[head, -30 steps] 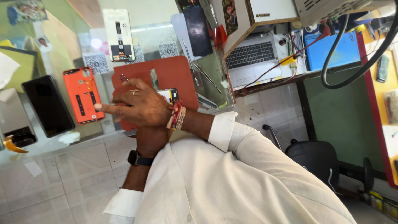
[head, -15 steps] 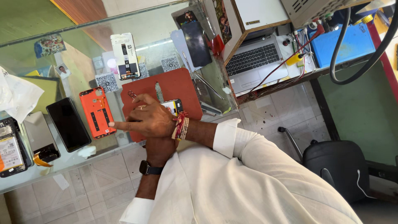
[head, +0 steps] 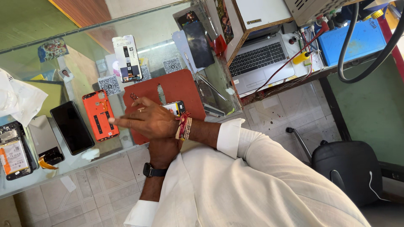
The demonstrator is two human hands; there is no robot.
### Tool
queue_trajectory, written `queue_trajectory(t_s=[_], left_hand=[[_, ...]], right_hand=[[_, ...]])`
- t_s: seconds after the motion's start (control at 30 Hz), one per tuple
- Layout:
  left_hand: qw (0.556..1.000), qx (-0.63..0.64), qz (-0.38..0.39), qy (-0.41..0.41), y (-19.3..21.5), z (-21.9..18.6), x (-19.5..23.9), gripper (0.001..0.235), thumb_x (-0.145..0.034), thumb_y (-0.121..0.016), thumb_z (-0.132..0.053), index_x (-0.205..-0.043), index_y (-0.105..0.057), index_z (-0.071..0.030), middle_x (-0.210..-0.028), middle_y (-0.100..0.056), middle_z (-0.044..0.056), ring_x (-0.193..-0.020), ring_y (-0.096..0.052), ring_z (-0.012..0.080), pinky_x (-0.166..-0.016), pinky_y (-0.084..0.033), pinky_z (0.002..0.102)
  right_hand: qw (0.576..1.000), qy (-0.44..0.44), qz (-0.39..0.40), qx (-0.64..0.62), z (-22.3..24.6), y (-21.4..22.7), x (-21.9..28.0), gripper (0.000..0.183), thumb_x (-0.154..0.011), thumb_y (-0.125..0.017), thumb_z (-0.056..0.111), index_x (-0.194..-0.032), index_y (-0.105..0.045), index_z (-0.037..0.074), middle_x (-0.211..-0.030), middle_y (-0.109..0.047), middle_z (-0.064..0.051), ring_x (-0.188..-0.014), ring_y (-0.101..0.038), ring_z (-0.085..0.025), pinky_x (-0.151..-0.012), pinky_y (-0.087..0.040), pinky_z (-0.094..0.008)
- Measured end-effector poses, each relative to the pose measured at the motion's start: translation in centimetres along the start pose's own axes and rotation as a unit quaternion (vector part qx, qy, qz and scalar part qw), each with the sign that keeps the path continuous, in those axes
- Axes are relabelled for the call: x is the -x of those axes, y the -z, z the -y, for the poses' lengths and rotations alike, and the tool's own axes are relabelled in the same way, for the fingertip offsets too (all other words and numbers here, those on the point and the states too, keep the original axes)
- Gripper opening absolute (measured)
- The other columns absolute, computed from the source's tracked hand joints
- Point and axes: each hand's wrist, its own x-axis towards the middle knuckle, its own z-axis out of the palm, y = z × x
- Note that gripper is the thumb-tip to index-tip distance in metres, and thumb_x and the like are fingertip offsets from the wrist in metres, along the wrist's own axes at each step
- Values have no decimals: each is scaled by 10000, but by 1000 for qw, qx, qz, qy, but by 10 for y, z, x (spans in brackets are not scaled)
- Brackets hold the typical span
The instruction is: The person uses a screwdriver to remove screws from a disassembled smartphone on a red mat. They then use a prying tool to separate the phone's internal components from the orange back housing and continue to adjust internal parts.
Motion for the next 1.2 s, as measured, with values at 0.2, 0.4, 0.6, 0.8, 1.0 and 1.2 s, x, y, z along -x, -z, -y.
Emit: queue_trajectory(t_s=[0.2,0.4,0.6,0.8,1.0,1.2], left_hand=[[996,-66,51,-6,2,-1,-3,440,-896,-743,-288,-1276,-678,-76,-1196,-711,160,-1092,-691,330,-943,-551,470],[999,-31,14,-10,3,-1,-3,481,-877,-750,-271,-1280,-677,-17,-1227,-702,189,-1113,-691,346,-938,-555,462],[1000,-7,-12,-27,6,-2,-4,520,-876,-727,-248,-1326,-663,7,-1300,-692,213,-1169,-665,337,-985,-535,450],[998,-43,42,-10,2,2,-2,435,-865,-756,-279,-1232,-699,-52,-1197,-706,164,-1121,-674,351,-962,-529,486],[1000,10,12,10,2,3,0,610,-883,-725,-245,-1424,-578,-3,-1322,-663,200,-1193,-654,349,-996,-530,461],[999,10,17,29,3,0,1,612,-903,-715,-275,-1452,-557,-53,-1367,-653,178,-1209,-643,331,-972,-528,461]], right_hand=[[999,-2,-7,-51,-2,-2,-1,658,-965,-748,275,-1541,-433,238,-962,-686,-9,-974,-674,-174,-1031,-473,-471],[998,33,35,28,-5,1,-3,559,-981,-750,167,-1481,-540,303,-831,-660,71,-822,-622,-152,-1042,-484,-430],[999,35,14,-32,-3,2,-7,618,-1003,-682,85,-1560,-478,257,-1004,-702,38,-938,-663,-113,-1047,-461,-393],[999,7,19,37,-5,-2,-5,545,-996,-695,124,-1484,-529,300,-828,-622,30,-837,-630,-153,-1027,-483,-428],[995,4,88,39,-1,-9,-6,689,-959,-608,6,-1548,-439,321,-804,-600,19,-845,-642,-154,-1039,-488,-437],[991,-8,132,14,5,-6,-6,702,-921,-632,19,-1540,-461,304,-793,-608,-5,-750,-627,-183,-828,-544,-398]])
